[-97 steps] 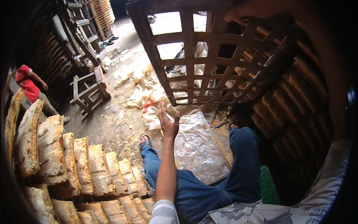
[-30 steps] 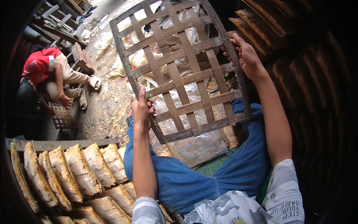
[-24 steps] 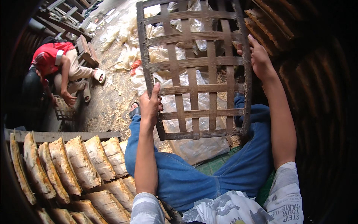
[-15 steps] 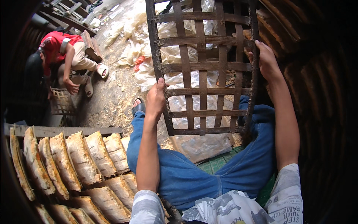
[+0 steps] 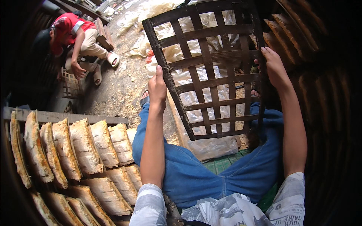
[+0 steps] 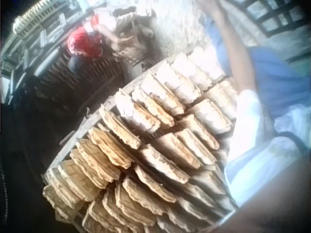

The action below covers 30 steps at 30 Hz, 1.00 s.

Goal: The person sits on the floor and assembles a wooden lattice mold by placing a plastic sheet inside it, then positions a second lattice frame on top. The person presses the layers together and adjusts the frame alignment.

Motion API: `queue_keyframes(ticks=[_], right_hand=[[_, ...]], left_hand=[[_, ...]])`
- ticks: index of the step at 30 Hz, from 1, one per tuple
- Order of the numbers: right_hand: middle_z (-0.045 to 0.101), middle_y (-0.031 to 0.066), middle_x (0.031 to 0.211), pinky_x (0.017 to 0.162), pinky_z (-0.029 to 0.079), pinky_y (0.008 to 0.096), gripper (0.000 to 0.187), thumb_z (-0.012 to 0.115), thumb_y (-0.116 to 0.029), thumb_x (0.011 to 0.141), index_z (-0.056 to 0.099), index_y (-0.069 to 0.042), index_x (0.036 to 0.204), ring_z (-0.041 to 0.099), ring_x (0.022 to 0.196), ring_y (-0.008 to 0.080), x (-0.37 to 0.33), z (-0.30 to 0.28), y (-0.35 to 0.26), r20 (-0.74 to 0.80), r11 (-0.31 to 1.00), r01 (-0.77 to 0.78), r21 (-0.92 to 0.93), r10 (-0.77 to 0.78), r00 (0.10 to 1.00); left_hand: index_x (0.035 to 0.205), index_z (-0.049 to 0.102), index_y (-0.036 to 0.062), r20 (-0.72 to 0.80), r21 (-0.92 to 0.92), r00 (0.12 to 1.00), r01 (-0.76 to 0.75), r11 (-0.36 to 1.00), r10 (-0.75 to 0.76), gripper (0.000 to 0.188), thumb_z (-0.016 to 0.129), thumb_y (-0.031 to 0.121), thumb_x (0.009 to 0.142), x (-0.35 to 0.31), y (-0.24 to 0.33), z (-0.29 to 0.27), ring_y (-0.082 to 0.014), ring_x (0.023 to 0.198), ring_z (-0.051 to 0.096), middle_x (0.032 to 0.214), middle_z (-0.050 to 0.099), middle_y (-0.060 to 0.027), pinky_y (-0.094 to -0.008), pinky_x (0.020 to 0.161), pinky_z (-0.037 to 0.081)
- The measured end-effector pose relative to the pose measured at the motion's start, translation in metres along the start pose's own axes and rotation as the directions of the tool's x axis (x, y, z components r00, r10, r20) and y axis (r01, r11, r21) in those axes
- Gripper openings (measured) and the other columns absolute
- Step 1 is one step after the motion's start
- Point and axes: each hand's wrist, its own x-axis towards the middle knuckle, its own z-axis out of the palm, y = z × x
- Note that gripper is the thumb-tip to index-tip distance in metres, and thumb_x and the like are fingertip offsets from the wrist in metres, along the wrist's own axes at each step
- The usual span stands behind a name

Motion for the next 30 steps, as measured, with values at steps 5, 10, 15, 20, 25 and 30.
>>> queue_keyframes(ticks=[5,10,15,20,25,30], right_hand=[[0.064,0.0013,0.097,0.069,0.047,0.0247,0.029,0.047,-0.028,0.103,0.061,-0.006,0.117,0.06,0.081,0.0089,-0.003,0.009,0.003,0.012,0.995,-0.002,-0.095,0.003,1.0],[0.066,0.0024,0.103,0.082,0.047,0.0251,0.031,0.045,-0.026,0.104,0.06,-0.003,0.119,0.06,0.09,0.0087,0.003,0.011,0.014,0.112,0.989,0.125,-0.078,-0.116,0.987],[0.066,0.003,0.103,0.086,0.046,0.0254,0.03,0.045,-0.025,0.104,0.06,-0.002,0.117,0.059,0.093,0.0081,0.012,0.007,0.023,0.125,0.981,0.145,-0.13,-0.129,0.984],[0.066,0.0028,0.101,0.085,0.046,0.0257,0.03,0.048,-0.028,0.101,0.06,-0.003,0.111,0.059,0.091,0.0093,0.012,0.012,0.017,0.088,0.984,0.059,-0.169,-0.044,0.995],[0.065,0.0022,0.099,0.084,0.046,0.0267,0.031,0.05,-0.033,0.1,0.06,-0.005,0.109,0.06,0.089,0.0098,0.002,0.015,0.007,0.057,0.983,0.06,-0.173,-0.051,0.997],[0.065,0.0044,0.097,0.083,0.044,0.0279,0.037,0.05,-0.036,0.099,0.06,-0.002,0.109,0.058,0.089,0.0109,0.01,0.01,0.018,0.059,0.979,0.023,-0.202,-0.011,0.998]], left_hand=[[0.101,0.066,-0.0002,-0.076,-0.053,0.993,-0.098,0.994,0.094,0.048,0.043,0.041,0.103,0.008,-0.004,-0.009,-0.0127,0.081,0.06,0.089,0.067,-0.0063,-0.0286,0.078,0.047],[0.102,0.066,0.0009,-0.129,-0.081,0.983,-0.145,0.986,0.134,0.039,0.048,0.035,0.103,0.011,-0.007,-0.014,-0.0114,0.077,0.061,0.086,0.067,-0.0058,-0.0271,0.072,0.049],[0.093,0.066,0.0016,-0.183,-0.164,0.969,-0.195,0.967,0.164,0.04,0.051,0.037,0.102,0.008,0.002,-0.011,-0.0076,0.067,0.05,0.075,0.059,0.0001,-0.0253,0.062,0.042],[0.093,0.069,-0.0024,-0.196,-0.068,0.967,-0.178,0.982,0.162,0.041,0.054,0.036,0.1,0.015,-0.011,-0.014,-0.009,0.065,0.049,0.07,0.059,-0.0009,-0.0273,0.061,0.042],[0.1,0.07,-0.0031,-0.224,0.105,0.963,-0.127,0.986,0.147,0.043,0.055,0.037,0.098,0.015,-0.013,-0.014,-0.0132,0.068,0.053,0.072,0.064,-0.0086,-0.0306,0.066,0.046],[0.1,0.069,-0.0017,-0.178,0.243,0.97,-0.12,0.962,0.166,0.043,0.052,0.037,0.098,0.011,-0.012,-0.014,-0.0177,0.069,0.058,0.074,0.066,-0.0138,-0.0337,0.068,0.047]])
